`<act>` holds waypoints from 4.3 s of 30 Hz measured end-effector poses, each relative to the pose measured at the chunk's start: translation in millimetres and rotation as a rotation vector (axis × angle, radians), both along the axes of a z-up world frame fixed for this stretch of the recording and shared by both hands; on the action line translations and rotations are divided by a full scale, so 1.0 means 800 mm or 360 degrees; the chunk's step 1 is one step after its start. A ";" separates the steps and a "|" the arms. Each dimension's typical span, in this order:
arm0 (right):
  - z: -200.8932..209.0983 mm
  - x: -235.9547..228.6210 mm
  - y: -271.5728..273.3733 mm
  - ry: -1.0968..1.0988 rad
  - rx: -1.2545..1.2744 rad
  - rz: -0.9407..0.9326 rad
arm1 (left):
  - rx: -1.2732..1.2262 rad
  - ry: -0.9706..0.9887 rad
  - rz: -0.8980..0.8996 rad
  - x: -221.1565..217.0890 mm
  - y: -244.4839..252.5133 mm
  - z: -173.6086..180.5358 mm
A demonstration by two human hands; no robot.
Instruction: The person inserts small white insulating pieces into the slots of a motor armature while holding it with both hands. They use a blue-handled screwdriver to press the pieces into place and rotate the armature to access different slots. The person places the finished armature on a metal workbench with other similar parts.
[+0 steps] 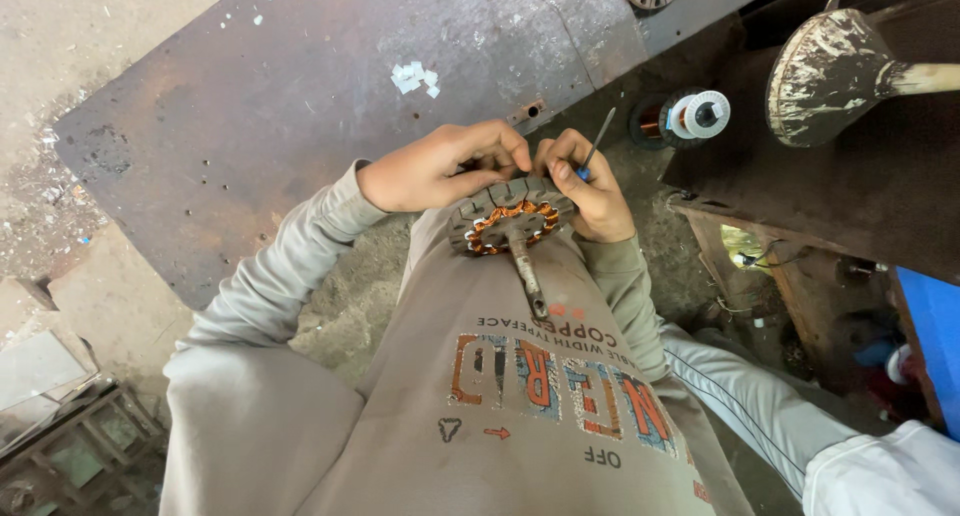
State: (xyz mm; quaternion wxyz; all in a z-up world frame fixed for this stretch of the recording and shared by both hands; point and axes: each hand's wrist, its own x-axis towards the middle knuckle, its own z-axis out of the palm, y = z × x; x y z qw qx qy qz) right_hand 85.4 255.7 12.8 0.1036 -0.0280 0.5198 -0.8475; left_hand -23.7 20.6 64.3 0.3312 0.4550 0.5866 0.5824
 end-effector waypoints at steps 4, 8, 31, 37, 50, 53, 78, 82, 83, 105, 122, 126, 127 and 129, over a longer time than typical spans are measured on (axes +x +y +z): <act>-0.002 0.006 -0.002 -0.0002 -0.0030 -0.0001 | -0.0164 0.0271 0.0176 0.013 -0.005 0.006; -0.003 0.008 -0.003 0.0021 0.0007 -0.0003 | -0.0154 0.0698 0.0259 0.019 -0.019 0.004; 0.001 0.014 -0.006 -0.0081 -0.0106 0.0071 | -0.0430 -0.1189 -0.0820 -0.026 0.011 -0.053; -0.002 0.017 -0.006 -0.0049 -0.0081 0.0052 | 0.0100 0.0481 -0.0328 -0.014 0.001 -0.024; -0.012 0.021 -0.008 0.0013 -0.0111 -0.0122 | -0.0014 -0.0346 0.0738 0.058 -0.009 -0.030; -0.015 0.023 -0.005 -0.0049 -0.0216 -0.0183 | 0.0139 -0.0307 0.0820 0.081 -0.025 -0.020; 0.001 0.016 -0.006 0.0075 -0.0133 -0.0037 | -0.0131 -0.0871 0.0732 0.117 -0.024 -0.002; 0.001 0.017 -0.005 0.0090 -0.0115 -0.0046 | -0.0106 -0.1028 0.0764 0.120 -0.019 -0.002; 0.002 0.020 -0.005 0.0095 -0.0113 -0.0052 | -0.0122 -0.0974 0.0778 0.122 -0.019 -0.001; 0.159 0.095 -0.008 0.0518 0.2412 -0.0124 | -0.0136 -0.0264 0.0901 0.140 -0.024 -0.009; 0.115 0.077 -0.027 0.0477 0.1802 -0.0003 | -0.0055 -0.0240 0.0907 0.140 -0.028 -0.001; 0.091 0.092 -0.042 0.0237 0.1541 -0.0158 | -0.0060 -0.0250 0.0932 0.144 -0.030 0.000; 0.088 0.095 -0.045 0.0218 0.1507 -0.0198 | -0.0053 -0.0251 0.0935 0.144 -0.030 0.000; 0.084 0.099 -0.049 0.0196 0.1456 -0.0260 | -0.0038 -0.0249 0.0938 0.145 -0.030 0.001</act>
